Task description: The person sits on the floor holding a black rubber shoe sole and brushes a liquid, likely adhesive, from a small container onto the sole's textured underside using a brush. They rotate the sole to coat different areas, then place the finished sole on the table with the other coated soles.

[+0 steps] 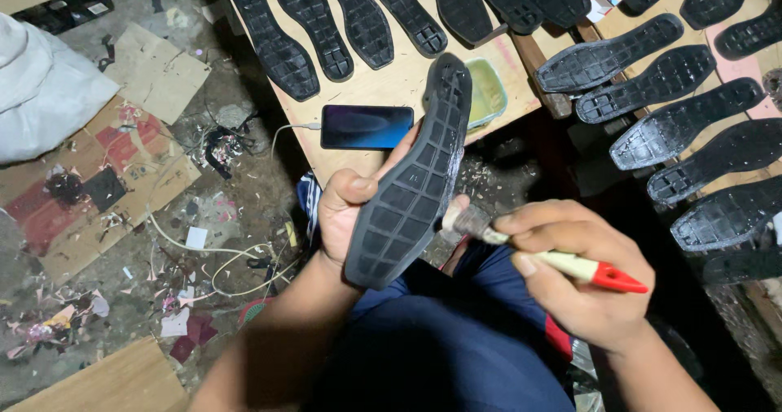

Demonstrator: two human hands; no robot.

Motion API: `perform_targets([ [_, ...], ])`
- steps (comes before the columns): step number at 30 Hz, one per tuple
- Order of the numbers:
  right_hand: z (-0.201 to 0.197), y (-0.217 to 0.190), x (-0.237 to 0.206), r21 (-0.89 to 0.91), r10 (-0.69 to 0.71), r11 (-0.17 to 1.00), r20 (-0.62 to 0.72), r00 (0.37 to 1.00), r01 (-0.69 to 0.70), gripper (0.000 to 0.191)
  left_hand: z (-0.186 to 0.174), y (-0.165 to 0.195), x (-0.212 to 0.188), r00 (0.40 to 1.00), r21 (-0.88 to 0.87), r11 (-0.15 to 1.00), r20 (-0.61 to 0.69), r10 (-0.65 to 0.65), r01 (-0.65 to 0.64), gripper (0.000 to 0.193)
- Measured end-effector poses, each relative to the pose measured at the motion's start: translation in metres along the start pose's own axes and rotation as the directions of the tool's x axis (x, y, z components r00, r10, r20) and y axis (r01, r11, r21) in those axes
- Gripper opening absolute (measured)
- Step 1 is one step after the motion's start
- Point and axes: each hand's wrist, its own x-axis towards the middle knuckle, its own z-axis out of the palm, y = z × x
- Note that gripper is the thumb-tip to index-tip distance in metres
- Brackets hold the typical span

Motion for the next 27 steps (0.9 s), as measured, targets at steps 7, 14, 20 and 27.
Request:
perform_targets([
  [7, 0.005, 0.026, -0.015, 0.101, 0.033, 0.995, -0.098, 0.995, -0.023, 0.027, -0.001, -0.002, 0.004, 1.000, 0.066, 0.998, 0.030, 0.010, -0.012, 0.093],
  [14, 0.013, 0.023, -0.022, 0.102, -0.073, 0.991, -0.110, 0.991, 0.084, 0.020, 0.005, 0.000, 0.006, 1.000, 0.089, 0.996, 0.025, 0.018, -0.020, 0.093],
  [20, 0.013, 0.003, 0.000, -0.197, -0.117, 0.975, -0.051, 0.992, 0.105, 0.022, 0.003, -0.005, 0.009, 0.998, 0.199, 0.979, 0.060, 0.022, -0.034, 0.090],
  [27, 0.016, -0.008, -0.011, -0.115, -0.131, 0.984, 0.039, 0.991, 0.134, 0.021, -0.003, 0.001, 0.018, 0.996, 0.166, 0.983, 0.050, 0.067, -0.075, 0.088],
])
